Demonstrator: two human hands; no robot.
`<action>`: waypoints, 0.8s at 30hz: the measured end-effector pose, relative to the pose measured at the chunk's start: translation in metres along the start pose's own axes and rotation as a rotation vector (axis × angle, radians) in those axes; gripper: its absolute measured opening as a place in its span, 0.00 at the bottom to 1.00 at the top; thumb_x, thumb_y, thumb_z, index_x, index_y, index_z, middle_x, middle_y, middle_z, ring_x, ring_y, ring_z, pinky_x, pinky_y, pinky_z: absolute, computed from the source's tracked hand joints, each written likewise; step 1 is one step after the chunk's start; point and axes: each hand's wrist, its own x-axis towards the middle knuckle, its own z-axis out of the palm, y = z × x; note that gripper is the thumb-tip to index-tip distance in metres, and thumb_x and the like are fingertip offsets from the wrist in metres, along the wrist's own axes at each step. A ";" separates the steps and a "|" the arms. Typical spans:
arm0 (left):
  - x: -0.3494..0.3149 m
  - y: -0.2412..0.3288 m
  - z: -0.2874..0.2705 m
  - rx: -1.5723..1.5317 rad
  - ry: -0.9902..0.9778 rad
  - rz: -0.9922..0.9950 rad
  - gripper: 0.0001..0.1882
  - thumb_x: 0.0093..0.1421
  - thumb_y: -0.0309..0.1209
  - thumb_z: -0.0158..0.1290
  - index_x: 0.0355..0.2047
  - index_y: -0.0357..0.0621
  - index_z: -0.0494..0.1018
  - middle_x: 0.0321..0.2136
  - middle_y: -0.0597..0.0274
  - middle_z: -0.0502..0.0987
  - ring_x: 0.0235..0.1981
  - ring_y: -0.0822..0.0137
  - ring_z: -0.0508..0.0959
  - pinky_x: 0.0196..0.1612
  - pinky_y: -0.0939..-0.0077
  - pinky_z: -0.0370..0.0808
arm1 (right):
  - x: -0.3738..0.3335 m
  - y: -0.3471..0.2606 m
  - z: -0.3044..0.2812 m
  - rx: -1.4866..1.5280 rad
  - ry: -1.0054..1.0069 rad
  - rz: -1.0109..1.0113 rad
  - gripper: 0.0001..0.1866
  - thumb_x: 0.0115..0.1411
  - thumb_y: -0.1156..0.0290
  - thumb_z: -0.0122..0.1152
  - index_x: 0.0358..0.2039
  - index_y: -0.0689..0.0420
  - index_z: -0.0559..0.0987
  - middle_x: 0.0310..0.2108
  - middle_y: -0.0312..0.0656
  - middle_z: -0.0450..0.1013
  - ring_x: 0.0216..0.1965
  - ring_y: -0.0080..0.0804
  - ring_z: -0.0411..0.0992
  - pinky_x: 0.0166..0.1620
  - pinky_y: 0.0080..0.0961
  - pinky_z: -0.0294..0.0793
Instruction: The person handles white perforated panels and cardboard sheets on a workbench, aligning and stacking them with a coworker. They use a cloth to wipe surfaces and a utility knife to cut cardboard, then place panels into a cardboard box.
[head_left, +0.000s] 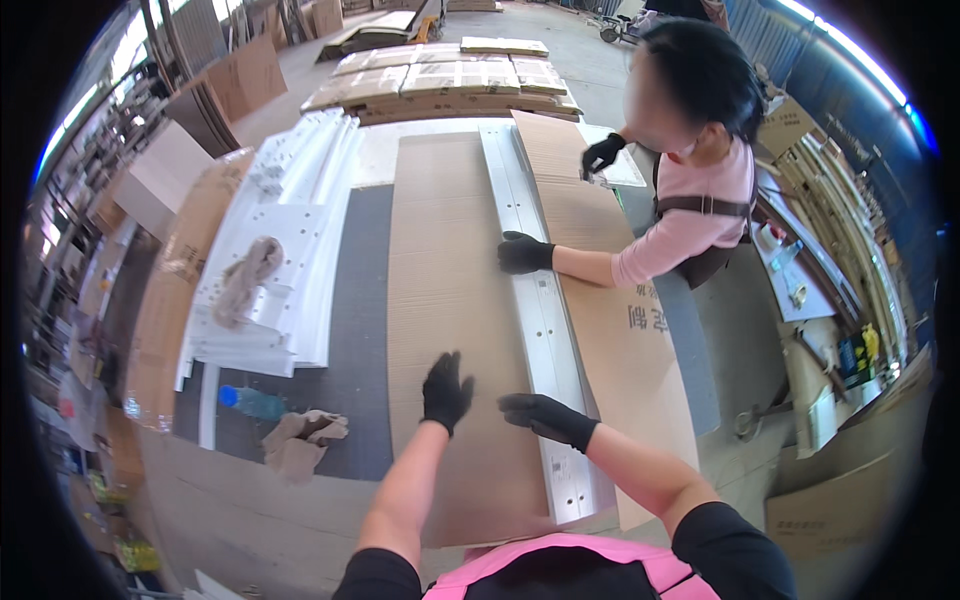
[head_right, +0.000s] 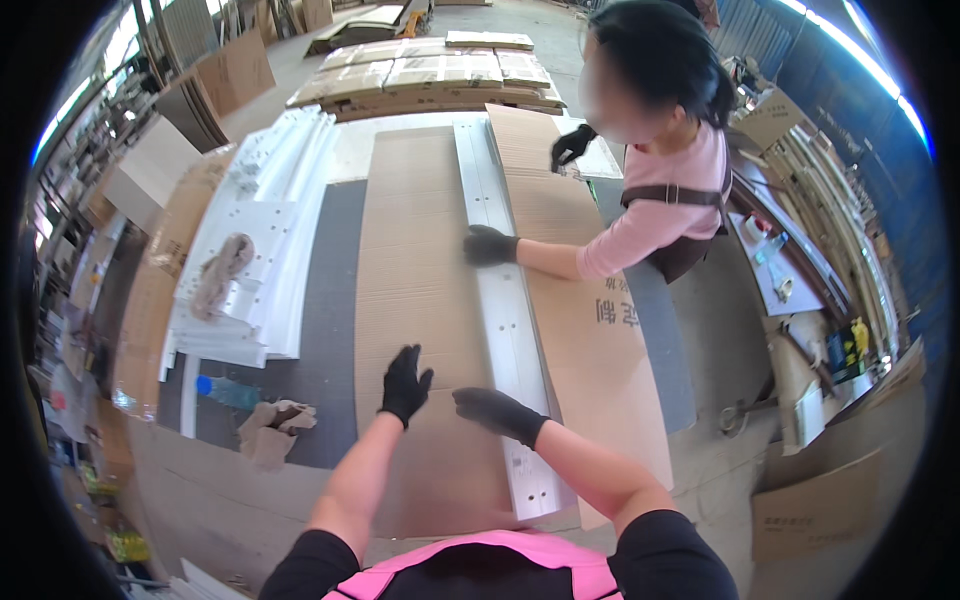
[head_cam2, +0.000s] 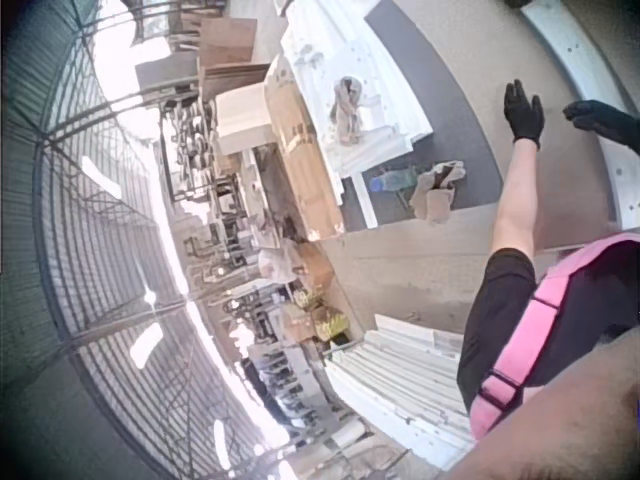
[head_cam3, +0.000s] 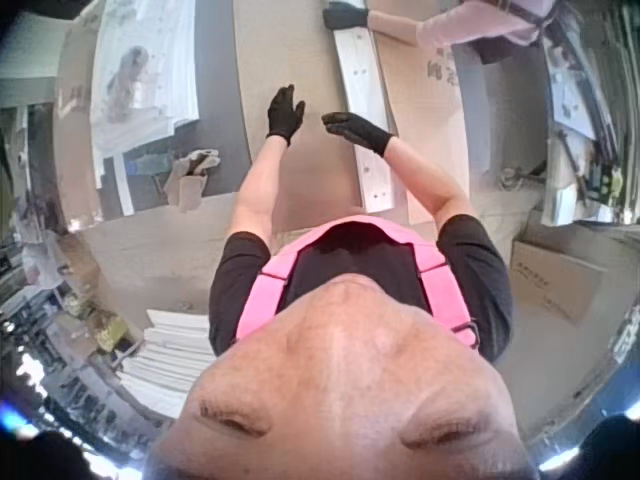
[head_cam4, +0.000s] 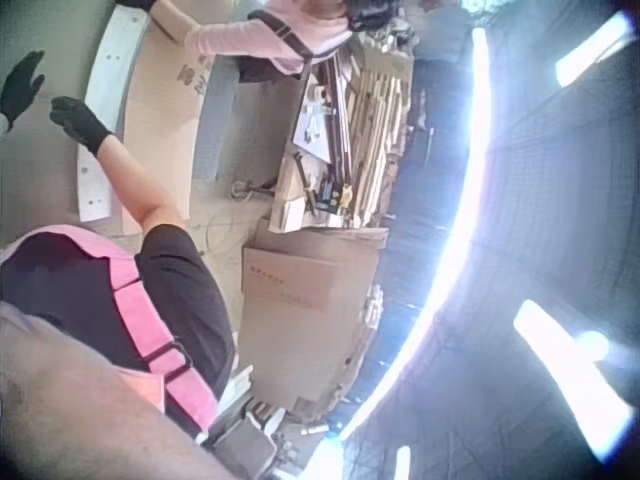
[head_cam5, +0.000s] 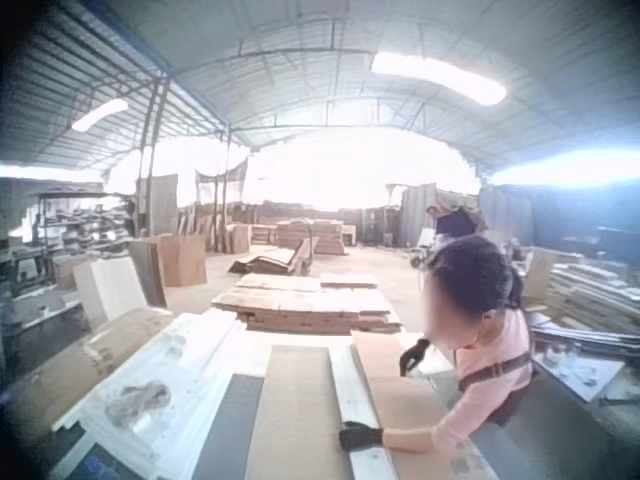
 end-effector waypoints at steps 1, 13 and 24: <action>0.027 -0.009 0.009 0.025 -0.016 -0.010 0.32 0.58 0.42 0.54 0.60 0.41 0.64 0.57 0.40 0.66 0.59 0.44 0.66 0.59 0.52 0.66 | 0.021 0.004 -0.006 0.166 0.119 0.148 0.23 0.65 0.74 0.57 0.60 0.63 0.67 0.57 0.42 0.67 0.56 0.25 0.67 0.61 0.24 0.65; 0.144 -0.033 0.056 0.319 0.076 0.062 0.28 0.58 0.38 0.53 0.58 0.46 0.66 0.59 0.50 0.65 0.62 0.50 0.61 0.64 0.52 0.57 | 0.057 0.011 -0.106 -0.479 0.616 -0.064 0.18 0.62 0.68 0.59 0.51 0.60 0.75 0.45 0.49 0.77 0.47 0.39 0.75 0.51 0.30 0.72; 0.143 -0.031 0.049 0.280 0.050 0.059 0.26 0.58 0.36 0.52 0.57 0.46 0.68 0.60 0.50 0.64 0.63 0.49 0.61 0.65 0.51 0.56 | 0.123 -0.015 -0.164 -0.783 0.814 -0.332 0.21 0.59 0.68 0.59 0.53 0.60 0.73 0.53 0.54 0.71 0.55 0.51 0.68 0.58 0.38 0.66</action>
